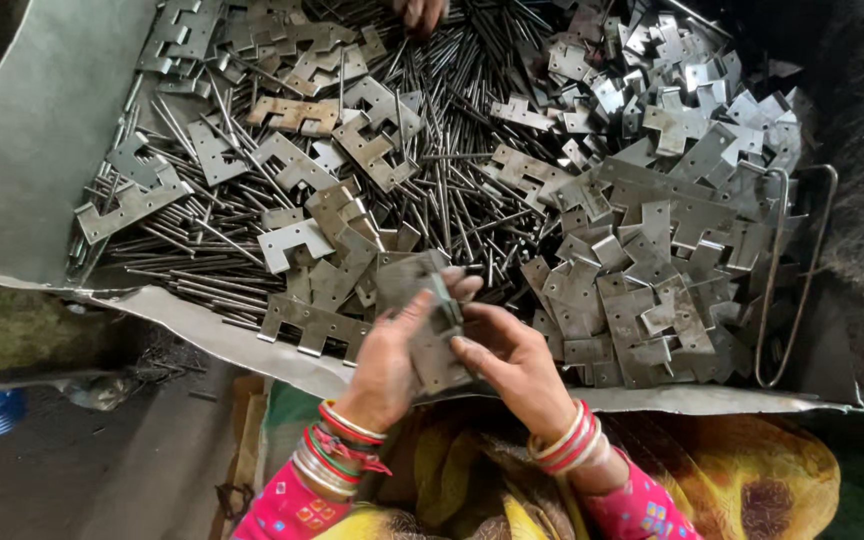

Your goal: The person inserts metal rods into the holes of L-shaped metal brackets and places the assembled units into a large metal bin. The task is performed by hand, handling one bracket and rod at a time from a large pile of parts.

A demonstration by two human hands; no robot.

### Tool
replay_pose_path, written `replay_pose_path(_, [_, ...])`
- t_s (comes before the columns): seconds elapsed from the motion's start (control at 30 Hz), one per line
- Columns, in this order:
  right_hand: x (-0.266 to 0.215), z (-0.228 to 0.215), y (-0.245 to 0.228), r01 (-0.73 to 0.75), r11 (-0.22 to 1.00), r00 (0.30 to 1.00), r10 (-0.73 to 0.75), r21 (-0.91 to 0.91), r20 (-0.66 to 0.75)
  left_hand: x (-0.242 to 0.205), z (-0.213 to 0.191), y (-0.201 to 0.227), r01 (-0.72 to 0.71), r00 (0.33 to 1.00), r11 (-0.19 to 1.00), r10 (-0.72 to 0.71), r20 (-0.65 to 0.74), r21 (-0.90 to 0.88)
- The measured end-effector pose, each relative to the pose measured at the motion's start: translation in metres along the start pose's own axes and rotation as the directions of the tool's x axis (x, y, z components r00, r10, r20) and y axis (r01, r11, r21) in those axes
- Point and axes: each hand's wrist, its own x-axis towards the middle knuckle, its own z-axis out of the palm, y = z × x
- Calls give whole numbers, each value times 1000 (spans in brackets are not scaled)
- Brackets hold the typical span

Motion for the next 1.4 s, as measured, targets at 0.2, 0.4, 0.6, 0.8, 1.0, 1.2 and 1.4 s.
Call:
replay_pose_path(0.2, [-10,-35,-2,-176,980,979,184,89,-86,9,-24,22,-242,849,262,524,73,934])
replay_pose_path(0.4, [-12,-131,-33,86,931,886,-234,-354,-400,18,-50,19,168,857,-436,508,88,884])
replay_pose_path(0.6, [13,-346,-53,159,459,503,-799,-874,-328,18,-42,11,284,865,-496,501,3,821])
replay_pose_path(0.8, [19,-512,-75,-250,660,489,-546,-709,-681,21,-49,7,262,873,-523,487,32,811])
replay_pose_path(1.0, [17,-437,-61,-379,202,261,-913,-903,-314,31,-59,4,212,882,-159,455,-119,964])
replay_pose_path(1.2, [5,-207,-55,143,108,573,-819,-984,-7,19,-52,-1,-75,924,161,383,8,984])
replay_pose_path(1.4, [12,-96,-46,132,21,866,-489,-991,105,-10,-60,50,-197,968,928,236,-88,317])
